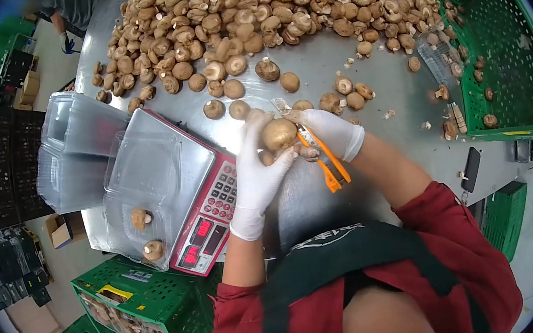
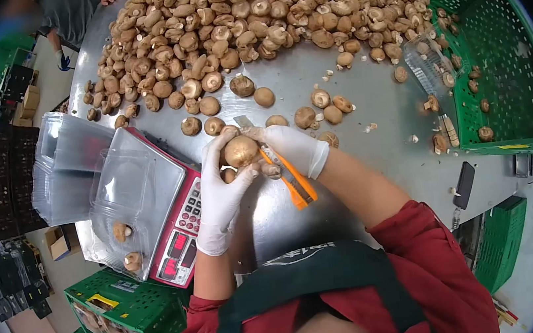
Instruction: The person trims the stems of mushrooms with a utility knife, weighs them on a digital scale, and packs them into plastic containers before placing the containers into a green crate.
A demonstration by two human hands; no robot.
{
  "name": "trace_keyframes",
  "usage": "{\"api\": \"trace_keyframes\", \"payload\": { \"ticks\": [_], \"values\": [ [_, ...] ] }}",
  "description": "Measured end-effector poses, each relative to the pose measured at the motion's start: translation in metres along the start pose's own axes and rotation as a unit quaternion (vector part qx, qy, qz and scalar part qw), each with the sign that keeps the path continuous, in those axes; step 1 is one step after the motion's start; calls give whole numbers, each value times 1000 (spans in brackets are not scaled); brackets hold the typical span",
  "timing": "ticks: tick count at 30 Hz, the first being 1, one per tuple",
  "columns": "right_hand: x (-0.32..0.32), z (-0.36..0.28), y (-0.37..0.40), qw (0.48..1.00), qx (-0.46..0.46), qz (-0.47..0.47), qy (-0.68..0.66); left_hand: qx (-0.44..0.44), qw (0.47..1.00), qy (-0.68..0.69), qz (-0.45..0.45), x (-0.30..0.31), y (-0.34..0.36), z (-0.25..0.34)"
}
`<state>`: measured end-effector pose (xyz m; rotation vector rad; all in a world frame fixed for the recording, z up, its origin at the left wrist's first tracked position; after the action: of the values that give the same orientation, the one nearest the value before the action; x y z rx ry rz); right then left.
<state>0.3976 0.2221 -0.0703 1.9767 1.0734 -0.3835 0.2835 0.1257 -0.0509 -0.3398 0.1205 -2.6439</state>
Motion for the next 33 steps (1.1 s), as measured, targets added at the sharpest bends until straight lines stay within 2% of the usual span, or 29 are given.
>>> {"api": "trace_keyframes", "payload": {
  "ticks": [3,4,7,8,9,10,12,13,14,15,16,17,19,22,24,25,26,27,29,30,33],
  "values": [
    [-11,2,3,998,-49,10,-23,55,997,62,-1,6,10,-2],
    [-15,4,2,997,-51,41,-44,74,994,79,0,8,13,-1],
    [-6,4,-1,999,-23,-40,-16,42,997,-28,52,27,23,12],
    [-5,-2,3,998,40,26,33,20,991,-104,80,44,30,18],
    [2,-8,6,998,43,13,36,-73,962,-221,142,62,35,42],
    [21,-8,9,999,41,19,30,-129,930,-288,189,83,40,50],
    [45,-13,20,996,56,69,14,-81,907,-217,352,129,54,47],
    [51,-18,29,992,74,106,2,-85,878,-289,371,151,55,55],
    [59,-23,38,985,96,144,-10,-57,867,-268,416,172,58,47],
    [70,-25,45,980,111,167,6,-46,854,-307,419,187,59,46],
    [83,-24,47,974,124,186,22,-41,810,-421,406,197,61,49],
    [93,-24,49,969,134,203,36,5,791,-464,399,205,65,45],
    [108,-30,57,949,151,243,135,120,788,-525,298,225,75,22],
    [119,-39,68,908,171,303,236,107,642,-734,192,223,77,15],
    [121,-47,76,885,152,347,270,27,623,-745,236,202,63,30],
    [129,-49,77,852,197,369,315,-13,612,-748,258,185,53,44],
    [142,-48,75,814,239,389,359,-87,654,-707,253,162,35,59],
    [152,-48,75,772,279,407,401,-139,763,-577,255,131,17,67],
    [165,-48,76,715,275,448,461,-190,872,-425,150,55,-18,68],
    [171,-49,77,685,272,465,491,-217,885,-402,86,21,-33,47],
    [193,-44,73,737,265,447,432,-182,891,-410,-75,-70,-89,-2]
  ]
}}
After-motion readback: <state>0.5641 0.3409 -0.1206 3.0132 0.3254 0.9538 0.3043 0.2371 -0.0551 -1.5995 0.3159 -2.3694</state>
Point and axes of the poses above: each hand's wrist, its own y-axis away from the middle knuckle, its own x-axis out of the back of the hand, z = x × y, the point moved 4 cm from there along -y, towards the middle knuckle, and after that the axes turned 5 degrees about z, right-handed, at the moved point
